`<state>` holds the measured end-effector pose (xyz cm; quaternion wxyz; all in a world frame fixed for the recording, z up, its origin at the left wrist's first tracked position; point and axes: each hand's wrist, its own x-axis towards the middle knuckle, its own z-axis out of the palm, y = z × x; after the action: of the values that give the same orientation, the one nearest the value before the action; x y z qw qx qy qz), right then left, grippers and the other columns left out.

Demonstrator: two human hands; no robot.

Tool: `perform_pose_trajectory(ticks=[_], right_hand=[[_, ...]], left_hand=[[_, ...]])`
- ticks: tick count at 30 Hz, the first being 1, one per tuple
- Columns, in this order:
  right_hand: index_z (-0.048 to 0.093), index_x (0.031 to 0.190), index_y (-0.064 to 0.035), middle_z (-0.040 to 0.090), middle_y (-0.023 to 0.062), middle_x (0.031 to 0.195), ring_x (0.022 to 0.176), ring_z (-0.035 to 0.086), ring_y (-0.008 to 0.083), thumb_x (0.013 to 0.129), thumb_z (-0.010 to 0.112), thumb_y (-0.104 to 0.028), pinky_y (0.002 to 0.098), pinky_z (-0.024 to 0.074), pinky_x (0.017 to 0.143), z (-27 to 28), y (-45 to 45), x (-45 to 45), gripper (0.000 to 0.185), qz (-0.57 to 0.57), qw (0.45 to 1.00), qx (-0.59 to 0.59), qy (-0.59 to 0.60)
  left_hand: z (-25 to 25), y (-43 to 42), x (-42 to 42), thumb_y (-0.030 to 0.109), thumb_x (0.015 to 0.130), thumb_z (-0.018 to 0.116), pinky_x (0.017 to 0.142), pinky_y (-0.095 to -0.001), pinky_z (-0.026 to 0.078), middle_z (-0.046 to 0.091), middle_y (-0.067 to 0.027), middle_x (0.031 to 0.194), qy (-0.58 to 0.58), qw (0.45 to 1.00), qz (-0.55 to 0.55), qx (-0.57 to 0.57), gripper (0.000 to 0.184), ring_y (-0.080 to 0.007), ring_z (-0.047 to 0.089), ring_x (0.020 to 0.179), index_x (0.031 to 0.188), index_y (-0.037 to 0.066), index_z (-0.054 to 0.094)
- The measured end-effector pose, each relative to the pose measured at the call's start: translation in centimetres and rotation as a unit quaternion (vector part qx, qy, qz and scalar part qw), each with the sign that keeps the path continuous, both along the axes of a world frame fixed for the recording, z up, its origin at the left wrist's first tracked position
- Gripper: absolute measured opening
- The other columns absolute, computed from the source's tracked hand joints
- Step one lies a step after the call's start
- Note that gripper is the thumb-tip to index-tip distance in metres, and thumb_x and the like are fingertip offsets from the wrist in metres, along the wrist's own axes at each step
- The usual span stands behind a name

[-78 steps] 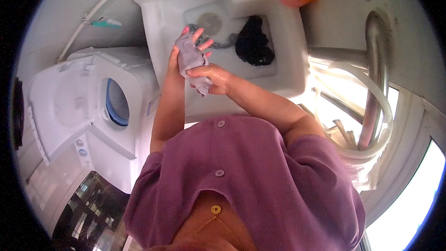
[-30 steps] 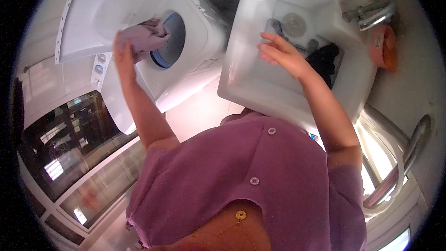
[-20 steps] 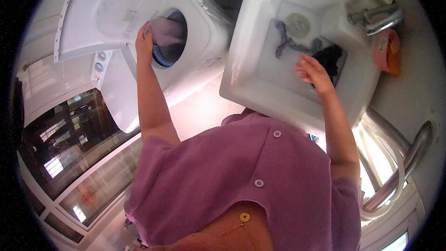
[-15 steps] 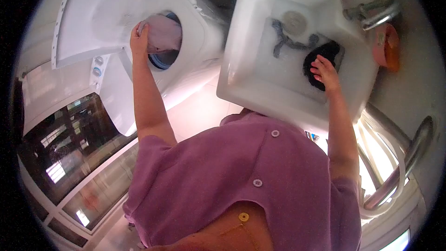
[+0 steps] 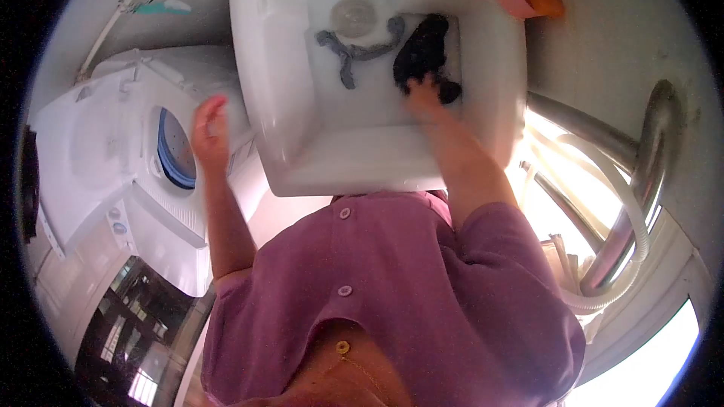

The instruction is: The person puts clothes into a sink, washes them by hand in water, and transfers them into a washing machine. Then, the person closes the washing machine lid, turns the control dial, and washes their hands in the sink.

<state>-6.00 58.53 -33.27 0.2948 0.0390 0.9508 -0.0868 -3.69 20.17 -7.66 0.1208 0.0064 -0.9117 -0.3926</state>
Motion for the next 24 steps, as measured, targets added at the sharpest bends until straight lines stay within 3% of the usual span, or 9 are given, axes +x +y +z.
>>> perform_pose_trajectory(ticks=[2,6,12,14,16,18,20,23,24], right_hand=[[0.056,0.127,-0.016,0.054,0.0169,0.13,0.121,0.05,0.0292,0.075,0.068,-0.035,0.0365,0.0392,0.103,-0.7,-0.3,0.7,0.057,0.053,0.998,0.023,-0.026],[0.056,0.127,-0.0133,0.055,0.0179,0.128,0.12,0.052,0.03,0.074,0.069,-0.04,0.0371,0.0399,0.101,3.1,0.4,-2.4,0.06,0.073,0.945,-0.196,-0.251],[0.059,0.122,-0.0047,0.062,0.013,0.117,0.107,0.058,0.0233,0.078,0.068,-0.046,0.0327,0.0419,0.094,16.5,-0.3,-6.0,0.062,0.032,0.875,-0.406,-0.26],[0.062,0.117,-0.0059,0.065,0.007,0.112,0.102,0.059,0.0195,0.08,0.066,-0.048,0.0319,0.0426,0.091,16.7,1.1,-6.4,0.056,-0.137,0.809,-0.531,-0.214],[0.062,0.116,-0.012,0.064,0.0029,0.108,0.098,0.059,0.017,0.083,0.062,-0.051,0.0324,0.0439,0.087,12.7,2.8,-6.3,0.051,-0.203,0.817,-0.51,-0.174],[0.055,0.124,-0.0139,0.063,0.0048,0.106,0.102,0.056,0.016,0.087,0.058,-0.049,0.0344,0.0448,0.087,9.4,3.6,-5.6,0.051,-0.534,0.623,-0.558,-0.121],[0.051,0.127,-0.0155,0.061,0.0028,0.112,0.103,0.056,0.0182,0.089,0.053,-0.054,0.0378,0.045,0.088,9.1,2.8,-4.9,0.054,-0.579,0.55,-0.578,-0.166],[0.052,0.122,-0.0139,0.06,0.0063,0.109,0.107,0.055,0.0229,0.093,0.048,-0.046,0.0399,0.0457,0.09,5.6,1.8,-3.1,0.044,-0.622,0.318,-0.678,-0.23],[0.053,0.12,-0.0124,0.061,0.0074,0.109,0.103,0.057,0.0233,0.094,0.048,-0.044,0.0392,0.0464,0.089,4.1,1.6,-2.3,0.041,-0.637,0.316,-0.665,-0.227]], left_hand=[[-1.2,5.5,-1.4,0.01,0.086,0.061,0.084,-0.0307,0.048,0.062,-0.0133,0.11,-0.12,0.988,-0.091,-0.014,0.026,-0.0225,0.061,0.098,0.111,0.005,0.061],[-11.0,10.3,-3.2,0.02,0.08,0.071,0.089,-0.0356,0.048,0.053,-0.0145,0.128,-0.365,0.901,-0.234,-0.016,0.052,-0.0274,0.056,0.112,0.127,0.009,0.051],[-17.3,17.4,-5.1,0.019,0.07,0.075,0.104,-0.0385,0.037,0.047,-0.0181,0.136,-0.258,0.897,-0.339,-0.123,0.08,-0.032,0.046,0.125,0.14,0.013,0.037],[-18.5,18.5,-6.1,0.012,0.071,0.071,0.104,-0.0373,0.037,0.044,-0.0172,0.139,-0.473,0.776,-0.27,0.319,0.077,-0.032,0.043,0.128,0.14,0.012,0.038],[-18.4,20.9,-5.9,0.009,0.072,0.068,0.102,-0.0371,0.038,0.048,-0.0163,0.134,-0.378,0.819,-0.245,0.356,0.071,-0.0323,0.046,0.122,0.138,0.014,0.042],[-17.4,24.2,-4.8,0.005,0.073,0.064,0.099,-0.0377,0.041,0.053,-0.0164,0.124,-0.144,0.941,-0.192,0.239,0.063,-0.0338,0.052,0.112,0.133,0.017,0.048],[-13.4,27.5,-3.0,0.003,0.076,0.06,0.098,-0.0392,0.04,0.052,-0.0157,0.126,-0.136,0.942,-0.247,0.182,0.057,-0.0342,0.053,0.111,0.131,0.012,0.049],[-10.2,30.1,-1.0,0.015,0.08,0.062,0.088,-0.0422,0.046,0.06,-0.0175,0.115,-0.136,0.944,-0.297,0.037,0.043,-0.0369,0.058,0.102,0.123,0.012,0.056],[-11.4,29.8,-1.5,0.015,0.08,0.062,0.088,-0.0422,0.046,0.06,-0.0175,0.115,-0.138,0.944,-0.298,0.038,0.043,-0.0369,0.058,0.102,0.123,0.012,0.056]])
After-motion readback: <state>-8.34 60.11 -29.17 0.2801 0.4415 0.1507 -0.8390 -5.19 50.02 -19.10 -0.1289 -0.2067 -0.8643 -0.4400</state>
